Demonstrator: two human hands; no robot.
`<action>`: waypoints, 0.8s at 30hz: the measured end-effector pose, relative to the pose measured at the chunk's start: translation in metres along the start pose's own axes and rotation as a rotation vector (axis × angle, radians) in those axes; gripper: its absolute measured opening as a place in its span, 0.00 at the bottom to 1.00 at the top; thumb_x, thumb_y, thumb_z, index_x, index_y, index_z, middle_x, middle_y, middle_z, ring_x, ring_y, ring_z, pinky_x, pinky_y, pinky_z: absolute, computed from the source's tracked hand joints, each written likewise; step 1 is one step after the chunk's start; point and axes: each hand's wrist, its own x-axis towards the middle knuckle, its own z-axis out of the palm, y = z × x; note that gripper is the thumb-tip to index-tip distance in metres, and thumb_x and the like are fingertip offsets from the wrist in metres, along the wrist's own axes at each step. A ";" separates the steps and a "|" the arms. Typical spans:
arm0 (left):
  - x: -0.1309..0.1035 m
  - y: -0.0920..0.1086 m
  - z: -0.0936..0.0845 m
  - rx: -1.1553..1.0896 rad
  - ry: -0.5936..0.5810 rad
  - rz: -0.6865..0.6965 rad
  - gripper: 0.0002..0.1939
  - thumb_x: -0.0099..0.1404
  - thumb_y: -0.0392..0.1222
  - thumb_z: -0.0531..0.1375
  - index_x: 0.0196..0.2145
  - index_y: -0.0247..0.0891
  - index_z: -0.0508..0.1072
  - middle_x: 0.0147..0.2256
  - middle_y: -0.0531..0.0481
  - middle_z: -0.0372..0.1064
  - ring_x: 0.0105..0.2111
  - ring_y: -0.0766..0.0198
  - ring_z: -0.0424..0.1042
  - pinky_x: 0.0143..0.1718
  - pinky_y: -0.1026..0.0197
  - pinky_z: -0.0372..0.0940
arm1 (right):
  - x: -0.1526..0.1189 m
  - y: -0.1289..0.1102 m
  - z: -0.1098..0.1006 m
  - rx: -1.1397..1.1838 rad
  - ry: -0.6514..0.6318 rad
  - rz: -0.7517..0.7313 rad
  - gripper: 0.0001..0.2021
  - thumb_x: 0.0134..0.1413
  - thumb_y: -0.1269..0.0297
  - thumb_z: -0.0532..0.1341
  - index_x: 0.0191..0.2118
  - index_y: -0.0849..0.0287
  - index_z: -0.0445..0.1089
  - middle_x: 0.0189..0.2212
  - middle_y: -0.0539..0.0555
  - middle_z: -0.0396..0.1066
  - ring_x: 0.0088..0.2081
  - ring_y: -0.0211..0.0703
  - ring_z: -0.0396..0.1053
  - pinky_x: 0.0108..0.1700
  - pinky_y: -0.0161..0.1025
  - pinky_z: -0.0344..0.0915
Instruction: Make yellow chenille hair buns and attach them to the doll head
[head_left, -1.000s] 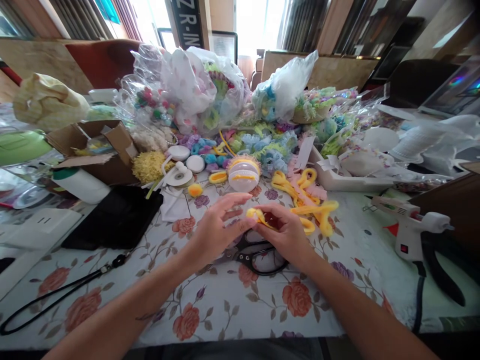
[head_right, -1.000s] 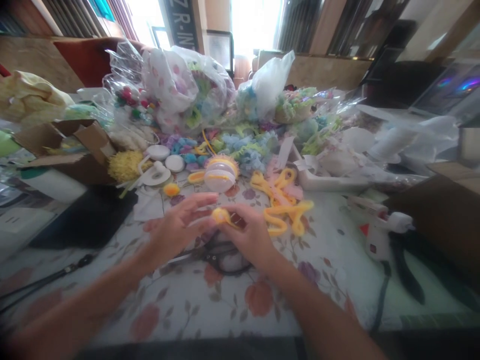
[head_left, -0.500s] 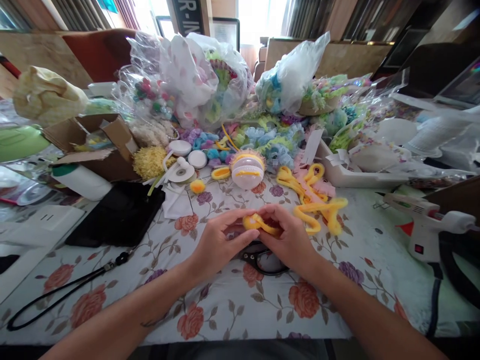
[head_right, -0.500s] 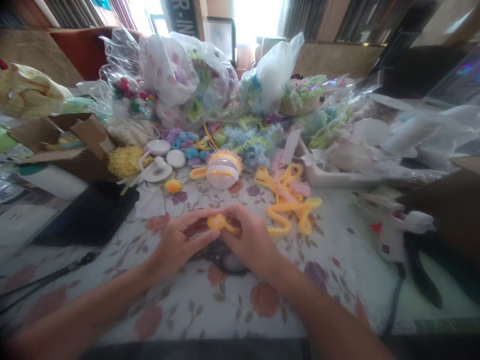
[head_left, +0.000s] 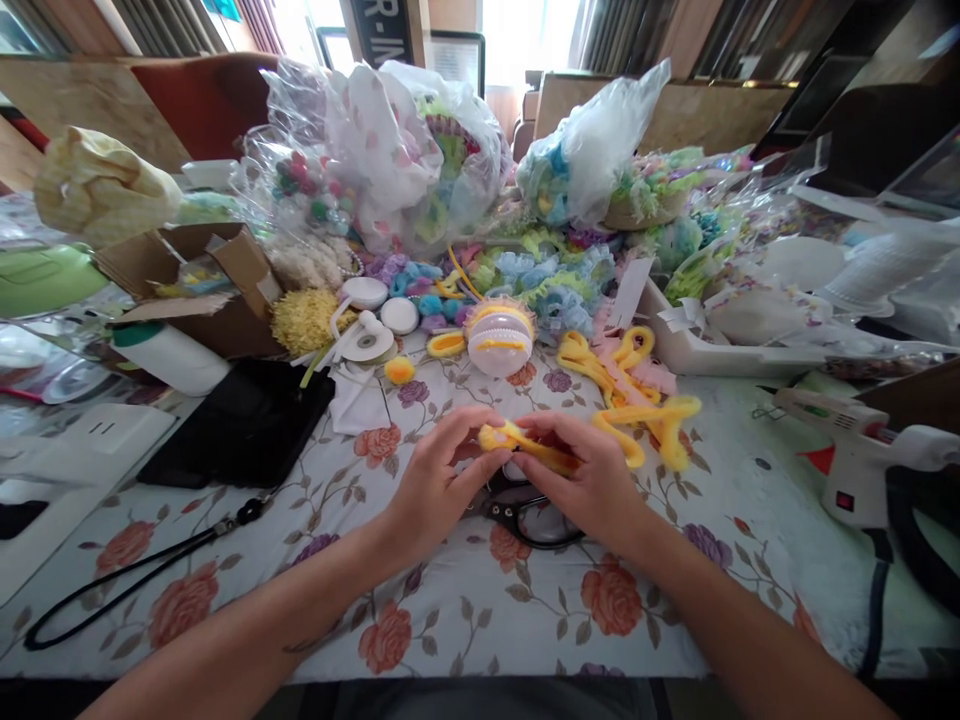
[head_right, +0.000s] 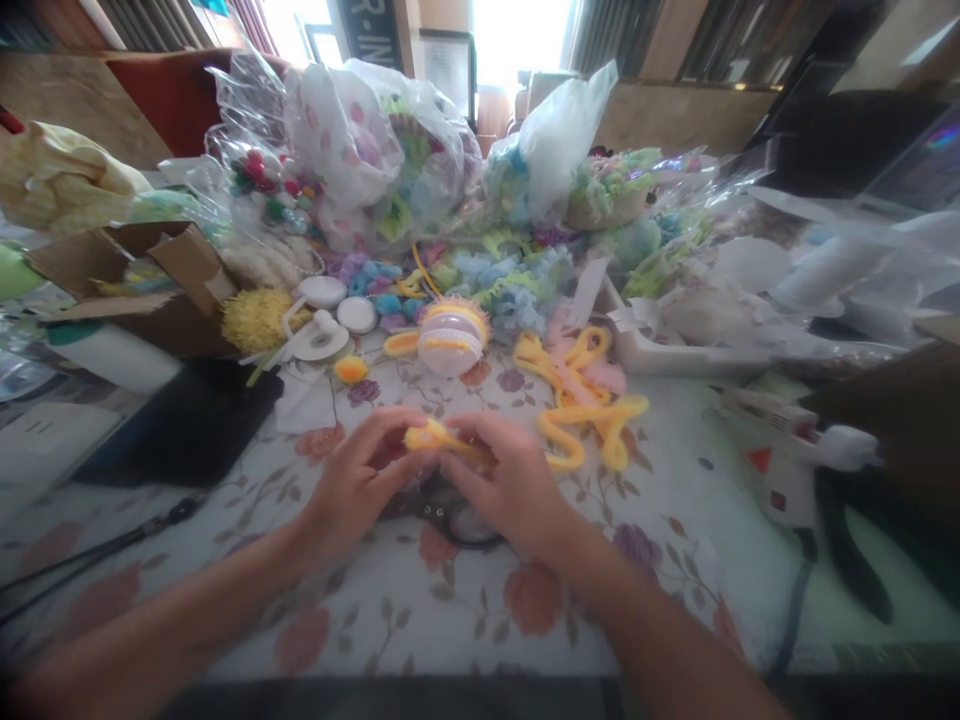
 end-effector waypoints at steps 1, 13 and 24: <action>0.000 0.001 -0.001 0.010 -0.015 0.008 0.08 0.65 0.41 0.60 0.42 0.42 0.71 0.42 0.48 0.70 0.40 0.63 0.73 0.36 0.65 0.71 | 0.001 -0.001 -0.001 -0.004 -0.003 -0.022 0.10 0.56 0.64 0.62 0.45 0.55 0.70 0.37 0.54 0.74 0.38 0.44 0.71 0.37 0.39 0.69; 0.001 -0.002 -0.001 0.102 -0.034 0.061 0.11 0.63 0.42 0.61 0.44 0.40 0.76 0.42 0.46 0.74 0.41 0.60 0.73 0.42 0.60 0.70 | 0.005 -0.007 -0.009 -0.055 0.018 -0.096 0.06 0.58 0.66 0.60 0.38 0.58 0.75 0.26 0.50 0.67 0.26 0.36 0.63 0.25 0.35 0.59; 0.002 -0.001 0.000 0.156 -0.024 0.061 0.11 0.61 0.40 0.63 0.43 0.39 0.77 0.41 0.46 0.75 0.39 0.60 0.74 0.40 0.60 0.71 | 0.005 -0.008 -0.009 -0.050 0.007 -0.065 0.05 0.59 0.65 0.60 0.34 0.57 0.73 0.24 0.49 0.67 0.26 0.37 0.62 0.25 0.34 0.58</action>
